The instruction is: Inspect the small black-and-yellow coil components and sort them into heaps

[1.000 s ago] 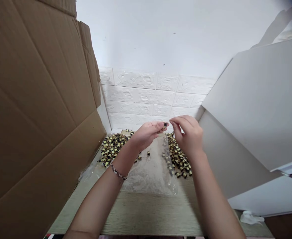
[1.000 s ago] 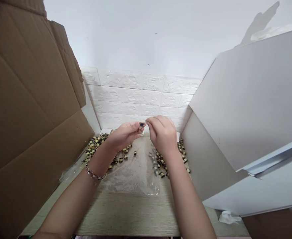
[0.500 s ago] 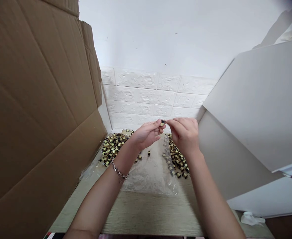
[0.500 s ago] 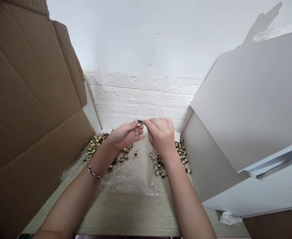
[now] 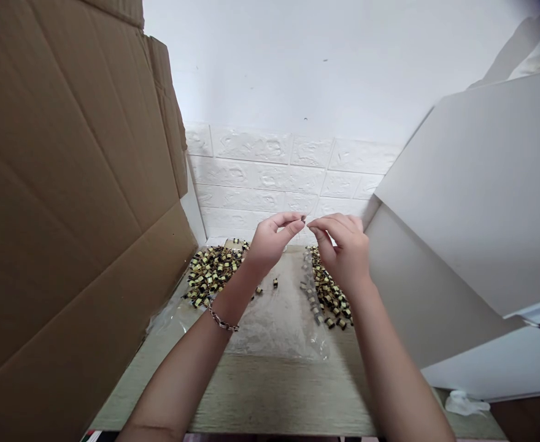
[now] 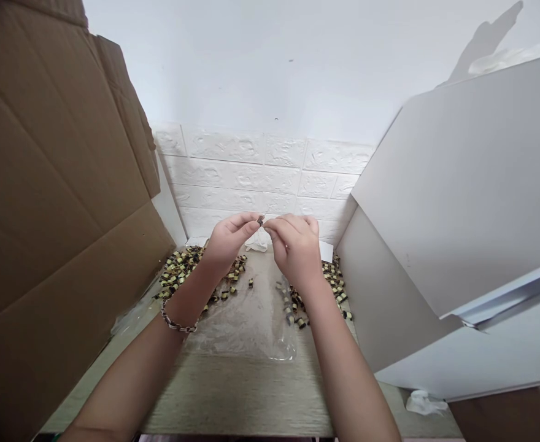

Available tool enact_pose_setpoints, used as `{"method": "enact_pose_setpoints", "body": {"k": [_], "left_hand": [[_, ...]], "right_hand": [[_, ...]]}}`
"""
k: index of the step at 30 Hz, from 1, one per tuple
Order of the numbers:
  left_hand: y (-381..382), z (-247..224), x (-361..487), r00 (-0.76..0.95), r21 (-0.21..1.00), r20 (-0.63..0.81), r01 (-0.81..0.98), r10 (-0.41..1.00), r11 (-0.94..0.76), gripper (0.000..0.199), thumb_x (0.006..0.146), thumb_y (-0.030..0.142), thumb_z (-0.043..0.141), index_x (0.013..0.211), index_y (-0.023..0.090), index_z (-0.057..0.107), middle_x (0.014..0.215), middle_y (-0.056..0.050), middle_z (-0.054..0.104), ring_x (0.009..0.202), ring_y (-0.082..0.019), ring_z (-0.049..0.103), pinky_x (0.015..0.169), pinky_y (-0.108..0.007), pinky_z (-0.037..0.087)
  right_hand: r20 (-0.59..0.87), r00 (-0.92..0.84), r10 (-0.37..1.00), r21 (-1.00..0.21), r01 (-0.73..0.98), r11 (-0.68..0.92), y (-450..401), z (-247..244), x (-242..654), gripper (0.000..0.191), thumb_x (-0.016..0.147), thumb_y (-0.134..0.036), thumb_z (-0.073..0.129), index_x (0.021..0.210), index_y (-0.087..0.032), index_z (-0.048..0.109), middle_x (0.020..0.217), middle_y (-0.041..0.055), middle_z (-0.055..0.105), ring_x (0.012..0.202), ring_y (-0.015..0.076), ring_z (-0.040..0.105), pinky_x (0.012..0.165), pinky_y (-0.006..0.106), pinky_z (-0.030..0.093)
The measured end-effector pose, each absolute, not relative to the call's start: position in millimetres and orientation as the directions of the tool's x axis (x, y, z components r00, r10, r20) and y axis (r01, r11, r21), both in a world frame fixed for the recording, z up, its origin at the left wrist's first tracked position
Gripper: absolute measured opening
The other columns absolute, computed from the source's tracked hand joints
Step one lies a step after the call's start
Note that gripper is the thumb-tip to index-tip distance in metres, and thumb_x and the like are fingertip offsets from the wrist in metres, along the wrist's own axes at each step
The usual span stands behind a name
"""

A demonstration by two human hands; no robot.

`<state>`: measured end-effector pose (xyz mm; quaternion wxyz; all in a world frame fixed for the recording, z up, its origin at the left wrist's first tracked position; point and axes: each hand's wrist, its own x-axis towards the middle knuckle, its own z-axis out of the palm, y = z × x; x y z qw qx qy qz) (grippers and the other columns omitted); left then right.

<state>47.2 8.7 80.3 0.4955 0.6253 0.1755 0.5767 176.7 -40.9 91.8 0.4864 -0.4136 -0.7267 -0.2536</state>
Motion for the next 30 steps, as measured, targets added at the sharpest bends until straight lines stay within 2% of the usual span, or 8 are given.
{"method": "enact_pose_setpoints", "body": {"k": [2,5,8,11,22,30], "left_hand": [[6,81,47,0.175,0.774,0.632,-0.179,0.755,-0.607,0.018,0.071,0.029,0.060,0.085,0.017,0.062,0.090,-0.004,0.062,0.088,-0.015,0.053,0.083,-0.028,0.037],[1,83,45,0.105,0.633,0.760,0.105,0.642,-0.767,0.015,0.075,0.028,0.057,0.086,0.019,0.061,0.090,-0.002,0.062,0.089,-0.015,0.053,0.084,-0.029,0.035],[-3,83,45,0.089,0.502,0.826,0.331,0.556,-0.799,0.013,0.077,0.029,0.056,0.086,0.021,0.060,0.089,-0.001,0.062,0.089,-0.016,0.052,0.088,-0.032,0.028],[-2,80,45,0.090,0.406,0.860,0.476,0.502,-0.780,0.014,0.078,0.032,0.054,0.088,0.022,0.059,0.088,0.000,0.062,0.089,-0.016,0.051,0.092,-0.034,0.021],[5,70,42,0.127,0.212,0.921,0.632,0.369,-0.746,0.019,0.081,0.036,0.047,0.094,0.027,0.059,0.088,-0.001,0.061,0.090,-0.019,0.048,0.096,-0.038,0.009],[5,67,40,0.162,0.163,0.921,0.666,0.355,-0.727,0.022,0.081,0.034,0.048,0.100,0.028,0.058,0.092,-0.003,0.061,0.093,-0.021,0.046,0.097,-0.041,0.005]], "right_hand": [[0.918,-0.160,0.363,-0.065,0.843,0.534,-41,92,176,0.009,0.081,-0.018,0.048,0.078,-0.021,0.056,0.075,-0.0018,0.061,0.073,0.0110,0.055,0.074,0.029,0.032],[0.923,-0.123,0.364,-0.090,0.850,0.519,-41,91,175,0.009,0.081,-0.017,0.049,0.076,-0.021,0.055,0.073,-0.0029,0.061,0.073,0.0108,0.055,0.079,0.030,0.030],[0.915,-0.103,0.391,-0.107,0.871,0.480,-40,91,174,0.010,0.081,-0.018,0.048,0.076,-0.022,0.055,0.074,-0.0032,0.061,0.073,0.0115,0.056,0.084,0.032,0.026],[0.903,-0.090,0.419,-0.121,0.884,0.451,-40,90,174,0.011,0.082,-0.020,0.047,0.076,-0.023,0.055,0.075,-0.0030,0.062,0.073,0.0120,0.056,0.087,0.034,0.023],[0.890,-0.076,0.449,-0.142,0.890,0.432,-38,88,172,0.010,0.082,-0.020,0.046,0.076,-0.023,0.054,0.075,-0.0032,0.061,0.073,0.0116,0.055,0.088,0.033,0.022],[0.881,-0.108,0.461,-0.109,0.901,0.419,-34,85,171,0.009,0.081,-0.017,0.048,0.077,-0.023,0.054,0.075,-0.0040,0.060,0.074,0.0112,0.055,0.088,0.033,0.021]]}}
